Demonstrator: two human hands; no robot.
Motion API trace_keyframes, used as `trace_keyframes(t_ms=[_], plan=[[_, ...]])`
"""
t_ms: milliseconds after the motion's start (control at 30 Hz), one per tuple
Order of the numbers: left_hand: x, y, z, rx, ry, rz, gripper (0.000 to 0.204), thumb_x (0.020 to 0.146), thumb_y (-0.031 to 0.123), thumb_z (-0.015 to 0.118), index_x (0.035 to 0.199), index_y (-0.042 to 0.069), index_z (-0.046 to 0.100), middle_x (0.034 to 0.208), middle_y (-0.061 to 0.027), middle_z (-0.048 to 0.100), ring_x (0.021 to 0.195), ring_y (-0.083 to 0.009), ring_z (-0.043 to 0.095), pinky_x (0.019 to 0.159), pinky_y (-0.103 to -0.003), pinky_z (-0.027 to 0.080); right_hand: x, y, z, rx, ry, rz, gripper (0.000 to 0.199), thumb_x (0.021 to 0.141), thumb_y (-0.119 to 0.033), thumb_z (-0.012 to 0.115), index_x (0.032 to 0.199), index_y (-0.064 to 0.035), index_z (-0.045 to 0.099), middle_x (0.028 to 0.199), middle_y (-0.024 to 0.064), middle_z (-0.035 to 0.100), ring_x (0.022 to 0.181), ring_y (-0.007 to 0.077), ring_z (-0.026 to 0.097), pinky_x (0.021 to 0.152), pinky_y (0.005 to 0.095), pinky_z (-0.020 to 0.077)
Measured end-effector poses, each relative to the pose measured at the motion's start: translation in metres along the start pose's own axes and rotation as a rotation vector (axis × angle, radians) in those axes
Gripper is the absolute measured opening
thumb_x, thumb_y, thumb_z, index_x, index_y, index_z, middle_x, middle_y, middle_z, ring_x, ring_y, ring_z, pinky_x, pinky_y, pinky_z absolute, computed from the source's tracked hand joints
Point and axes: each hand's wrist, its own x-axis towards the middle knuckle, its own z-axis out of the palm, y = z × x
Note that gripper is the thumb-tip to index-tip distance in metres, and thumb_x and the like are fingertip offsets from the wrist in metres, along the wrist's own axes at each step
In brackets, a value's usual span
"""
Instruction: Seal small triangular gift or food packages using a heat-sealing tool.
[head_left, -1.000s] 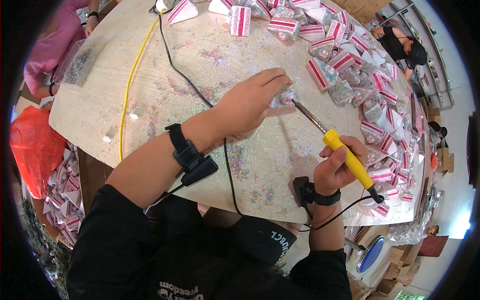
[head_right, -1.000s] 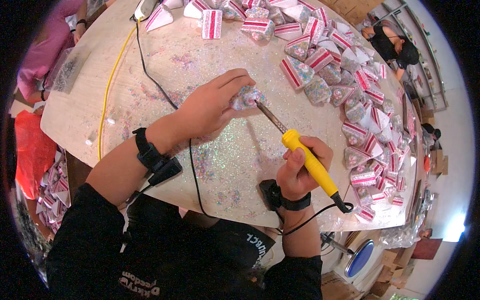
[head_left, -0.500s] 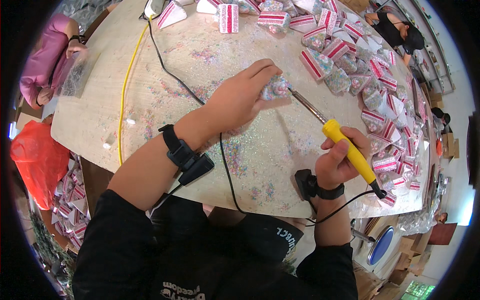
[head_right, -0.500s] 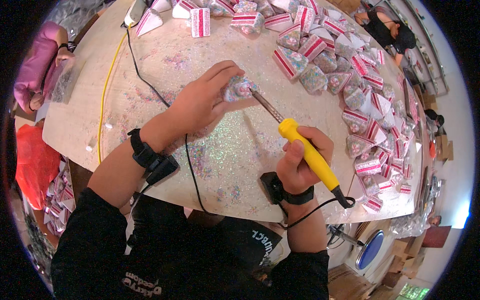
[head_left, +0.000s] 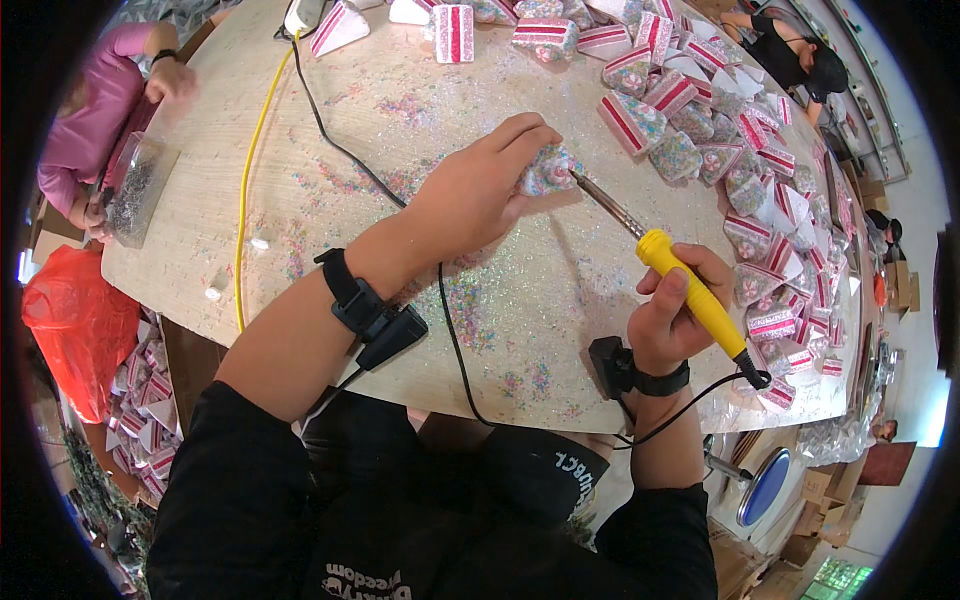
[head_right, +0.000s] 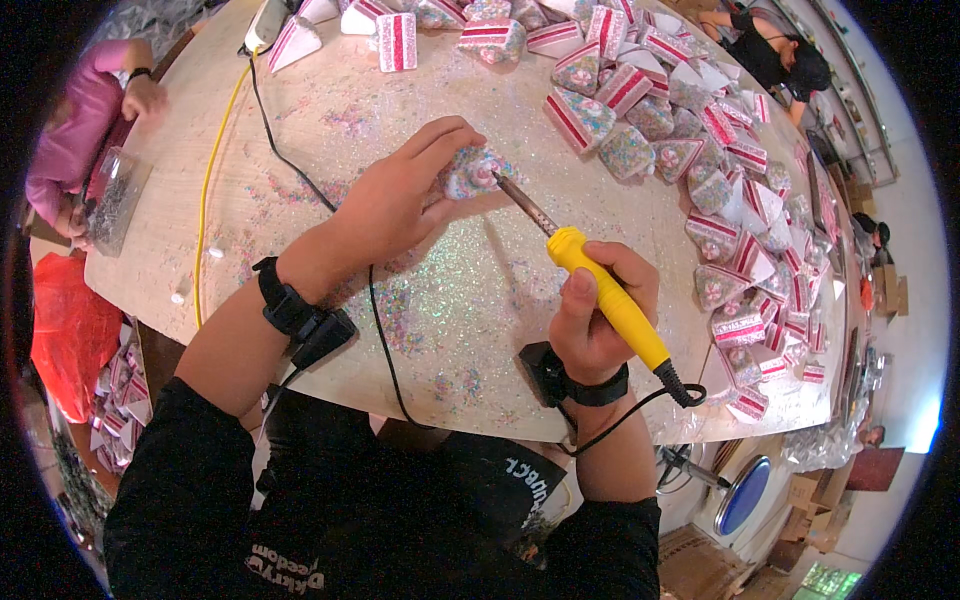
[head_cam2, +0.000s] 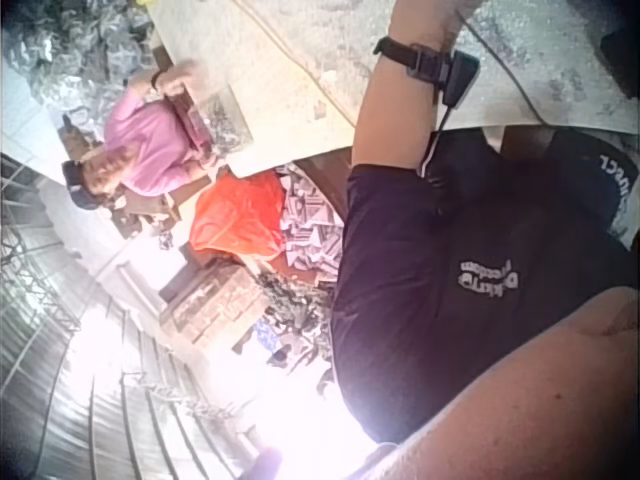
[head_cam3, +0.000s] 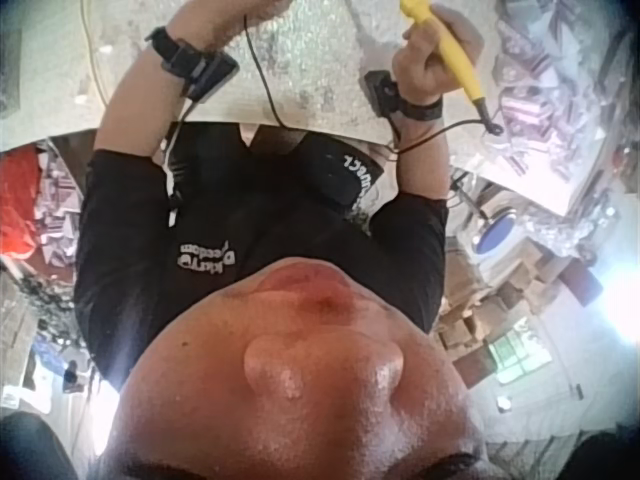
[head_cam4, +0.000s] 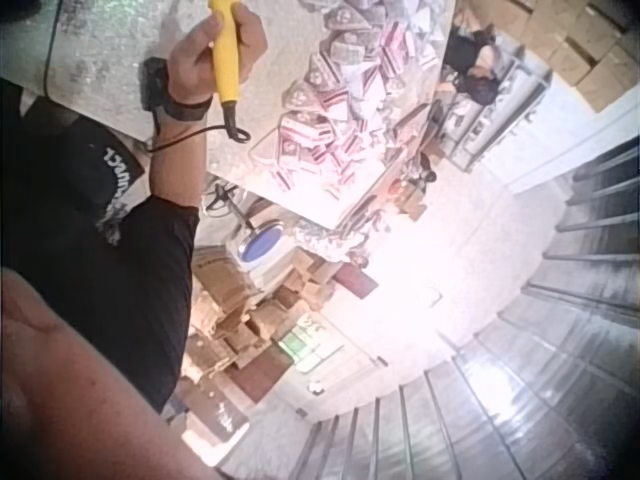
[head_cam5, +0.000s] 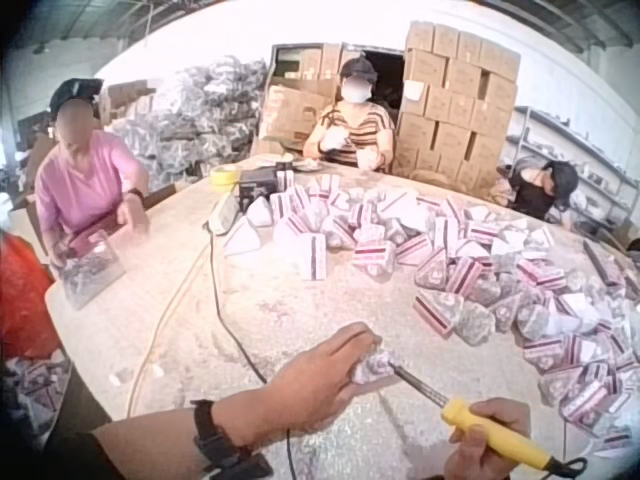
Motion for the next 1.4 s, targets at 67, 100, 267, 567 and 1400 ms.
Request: trace_keyframes(t_ms=[67,100,267,567,1400], plan=[[0.0,0.0,0.0,0.004,0.008,0.015,0.062,0.078,0.003,0.069,0.135,0.011,0.047,0.138,-0.0114,0.048,0.103,-0.0352,0.061,0.085,-0.04,0.053,0.0,0.002,-0.002,-0.007,0.0,-0.001,0.026,0.096,-0.019,0.064,0.109,0.0022,0.057,0.095,0.0081,0.061,0.065,0.0082,0.052,0.062,0.0219,0.043],[0.0,-0.001,0.0,0.005,0.007,0.015,0.062,0.078,0.003,0.069,0.135,0.011,0.047,0.138,-0.0114,0.048,0.103,-0.0352,0.061,0.085,-0.04,0.053,0.0,0.003,-0.002,-0.03,0.001,-0.011,0.025,0.096,-0.018,0.064,0.109,0.0023,0.057,0.095,0.0081,0.061,0.066,0.0083,0.052,0.063,0.0221,0.0432],[0.0,-0.001,-0.001,0.01,-0.005,0.008,0.063,0.078,0.005,0.07,0.136,0.011,0.046,0.139,-0.0117,0.047,0.103,-0.0359,0.061,0.086,-0.041,0.053,0.0,0.0,-0.001,0.026,0.007,0.027,0.024,0.096,-0.017,0.064,0.11,0.0022,0.058,0.096,0.0081,0.061,0.068,0.0085,0.052,0.064,0.0225,0.0435],[0.0,0.002,-0.002,0.011,-0.027,-0.049,0.062,0.081,0.004,0.069,0.138,0.011,0.045,0.14,-0.0117,0.047,0.105,-0.0365,0.061,0.086,-0.04,0.053,0.002,-0.001,0.004,0.069,-0.024,0.087,0.026,0.097,-0.016,0.063,0.114,0.0013,0.055,0.094,0.0064,0.058,0.066,0.0067,0.051,0.063,0.0201,0.0419],[0.006,-0.005,-0.009,-0.282,0.399,-0.117,0.065,0.08,-0.008,0.071,0.135,0.009,0.041,0.132,-0.0056,0.043,0.12,-0.0189,0.055,0.101,-0.033,0.048,0.015,0.0,0.008,-0.006,0.107,-0.001,0.032,0.101,-0.005,0.049,0.133,0.0,0.046,0.104,0.013,0.057,0.066,0.0102,0.058,0.055,0.0195,0.0437]])
